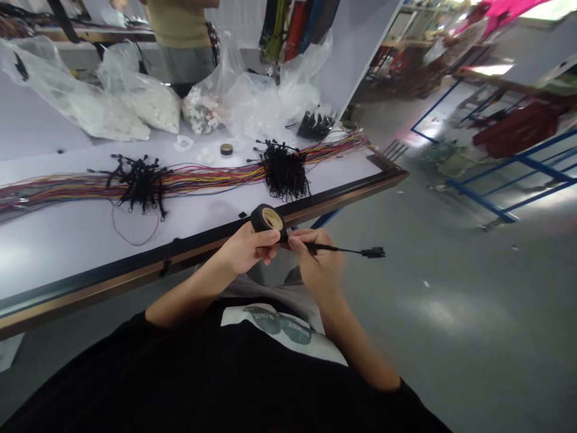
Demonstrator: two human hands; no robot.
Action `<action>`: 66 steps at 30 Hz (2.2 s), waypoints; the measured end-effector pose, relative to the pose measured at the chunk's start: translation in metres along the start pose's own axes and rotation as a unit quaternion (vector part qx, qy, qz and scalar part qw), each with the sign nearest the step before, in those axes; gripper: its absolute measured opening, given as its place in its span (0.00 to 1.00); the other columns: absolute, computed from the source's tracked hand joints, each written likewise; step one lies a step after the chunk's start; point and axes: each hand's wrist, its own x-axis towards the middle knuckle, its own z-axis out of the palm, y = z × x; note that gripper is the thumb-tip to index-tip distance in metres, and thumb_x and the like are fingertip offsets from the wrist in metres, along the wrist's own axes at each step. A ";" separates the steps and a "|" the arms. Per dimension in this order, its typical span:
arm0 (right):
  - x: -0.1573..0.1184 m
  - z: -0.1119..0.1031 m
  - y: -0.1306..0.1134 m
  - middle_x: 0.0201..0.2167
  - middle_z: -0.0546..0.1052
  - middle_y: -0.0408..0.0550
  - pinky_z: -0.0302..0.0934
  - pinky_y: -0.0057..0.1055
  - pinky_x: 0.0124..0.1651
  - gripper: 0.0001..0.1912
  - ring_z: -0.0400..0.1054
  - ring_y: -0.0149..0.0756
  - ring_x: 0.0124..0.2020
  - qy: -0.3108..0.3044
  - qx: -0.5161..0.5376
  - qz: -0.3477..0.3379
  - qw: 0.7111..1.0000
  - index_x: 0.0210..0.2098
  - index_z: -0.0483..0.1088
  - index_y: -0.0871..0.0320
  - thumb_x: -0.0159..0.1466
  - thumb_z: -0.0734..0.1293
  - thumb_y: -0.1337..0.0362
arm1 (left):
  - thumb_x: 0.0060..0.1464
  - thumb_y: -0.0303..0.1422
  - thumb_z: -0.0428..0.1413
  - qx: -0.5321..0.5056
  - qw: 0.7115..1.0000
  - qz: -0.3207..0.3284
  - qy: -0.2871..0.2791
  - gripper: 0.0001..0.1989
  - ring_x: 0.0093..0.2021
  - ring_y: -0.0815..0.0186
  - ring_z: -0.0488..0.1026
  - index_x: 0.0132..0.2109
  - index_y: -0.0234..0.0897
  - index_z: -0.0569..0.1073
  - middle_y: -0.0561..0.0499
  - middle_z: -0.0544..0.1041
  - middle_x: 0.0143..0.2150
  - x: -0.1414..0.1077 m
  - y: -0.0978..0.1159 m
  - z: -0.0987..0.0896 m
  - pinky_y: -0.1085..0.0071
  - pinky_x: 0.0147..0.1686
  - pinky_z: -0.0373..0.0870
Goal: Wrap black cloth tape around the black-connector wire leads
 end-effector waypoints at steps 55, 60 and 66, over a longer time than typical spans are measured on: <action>0.009 -0.008 0.014 0.20 0.73 0.40 0.62 0.34 0.33 0.10 0.69 0.34 0.25 0.046 0.000 0.124 0.991 0.23 0.68 0.55 0.56 0.68 0.58 | 0.31 0.42 0.69 0.390 0.897 0.201 -0.061 0.35 0.55 0.54 0.68 0.49 0.37 0.70 0.40 0.71 0.54 -0.017 -0.007 -0.007 0.59 0.54 0.67; 0.013 -0.011 0.004 0.25 0.75 0.42 0.62 0.34 0.37 0.08 0.70 0.35 0.31 -0.031 0.013 0.080 0.996 0.23 0.68 0.55 0.56 0.68 0.61 | 0.52 0.35 0.57 0.436 0.876 0.207 0.016 0.11 0.39 0.67 0.72 0.41 0.36 0.71 0.48 0.74 0.40 -0.006 -0.009 -0.006 0.69 0.40 0.71; 0.009 -0.001 0.008 0.31 0.72 0.42 0.60 0.35 0.41 0.13 0.66 0.34 0.34 -0.004 0.012 0.059 0.998 0.20 0.61 0.55 0.55 0.68 0.60 | 0.51 0.25 0.54 0.522 0.822 0.224 0.040 0.05 0.32 0.69 0.69 0.27 0.35 0.69 0.53 0.71 0.28 0.005 -0.004 0.006 0.73 0.34 0.67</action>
